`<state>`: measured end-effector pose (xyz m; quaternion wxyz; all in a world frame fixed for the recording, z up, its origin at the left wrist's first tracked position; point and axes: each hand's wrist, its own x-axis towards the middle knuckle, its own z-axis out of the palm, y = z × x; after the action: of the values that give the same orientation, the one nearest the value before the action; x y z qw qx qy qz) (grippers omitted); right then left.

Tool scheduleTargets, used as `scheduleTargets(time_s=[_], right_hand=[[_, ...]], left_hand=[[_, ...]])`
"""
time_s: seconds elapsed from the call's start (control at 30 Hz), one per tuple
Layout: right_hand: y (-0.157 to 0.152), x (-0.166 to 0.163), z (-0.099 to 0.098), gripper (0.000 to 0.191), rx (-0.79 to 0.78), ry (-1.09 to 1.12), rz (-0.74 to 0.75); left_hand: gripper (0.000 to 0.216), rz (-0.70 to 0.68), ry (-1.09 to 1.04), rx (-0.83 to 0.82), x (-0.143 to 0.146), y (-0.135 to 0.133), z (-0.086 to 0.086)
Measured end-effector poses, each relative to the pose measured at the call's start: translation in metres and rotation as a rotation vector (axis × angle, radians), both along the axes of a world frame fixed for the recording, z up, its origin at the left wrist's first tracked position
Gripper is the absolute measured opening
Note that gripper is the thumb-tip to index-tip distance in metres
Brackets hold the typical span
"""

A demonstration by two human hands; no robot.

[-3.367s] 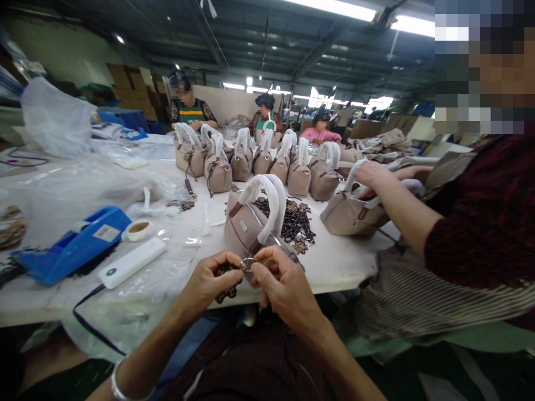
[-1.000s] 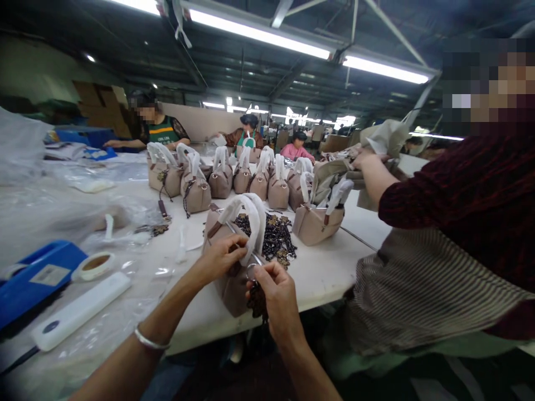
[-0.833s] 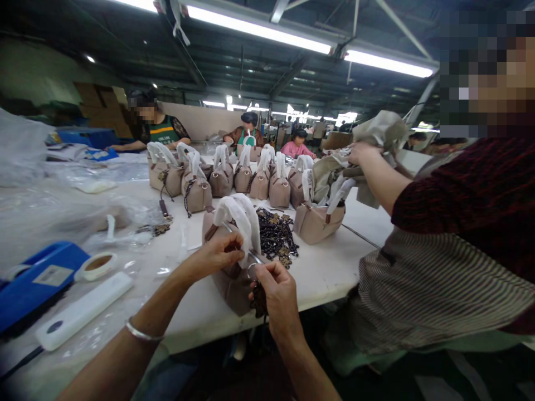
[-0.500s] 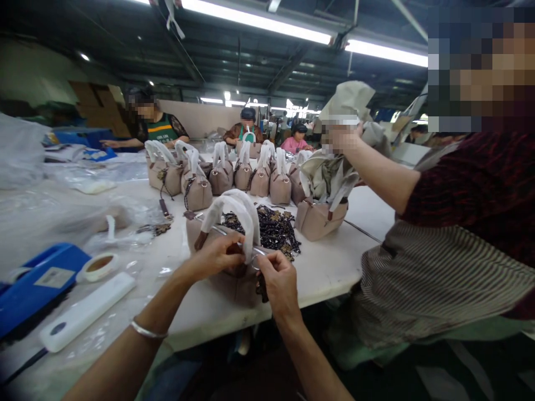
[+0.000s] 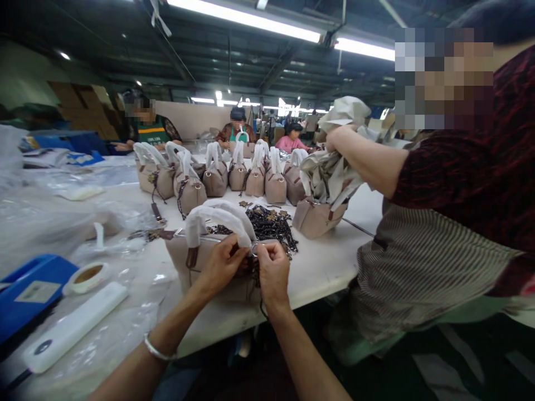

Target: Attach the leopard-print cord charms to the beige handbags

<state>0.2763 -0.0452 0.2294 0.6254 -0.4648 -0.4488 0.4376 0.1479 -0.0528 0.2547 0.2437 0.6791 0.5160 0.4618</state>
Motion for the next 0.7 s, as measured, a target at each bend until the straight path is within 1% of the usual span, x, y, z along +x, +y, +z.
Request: scheduleTargets(time_s=[0.13, 0.27, 0.4, 0.47, 0.57, 0.7], right_hand=[[-0.002, -0.001, 0.000, 0.027, -0.007, -0.027, 0.009], [-0.004, -0.009, 0.000, 0.026, 0.023, -0.086, -0.024], [-0.010, -0.017, -0.001, 0.025, 0.019, -0.110, -0.085], [-0.013, -0.018, -0.002, 0.027, 0.021, -0.110, -0.086], [-0.016, -0.014, -0.003, 0.029, 0.013, -0.096, -0.023], [-0.010, -0.007, 0.001, 0.031, -0.008, -0.084, 0.111]], left_hand=[[0.015, 0.061, -0.004, 0.042, 0.002, -0.002, -0.005], [0.014, 0.147, 0.040, 0.106, 0.007, -0.005, -0.010], [0.019, 0.234, 0.055, 0.139, 0.010, -0.007, -0.019], [0.022, 0.276, 0.048, 0.137, 0.011, -0.006, -0.024], [0.023, 0.288, 0.032, 0.132, 0.012, -0.007, -0.027], [0.020, 0.208, 0.007, 0.118, 0.005, -0.007, -0.030]])
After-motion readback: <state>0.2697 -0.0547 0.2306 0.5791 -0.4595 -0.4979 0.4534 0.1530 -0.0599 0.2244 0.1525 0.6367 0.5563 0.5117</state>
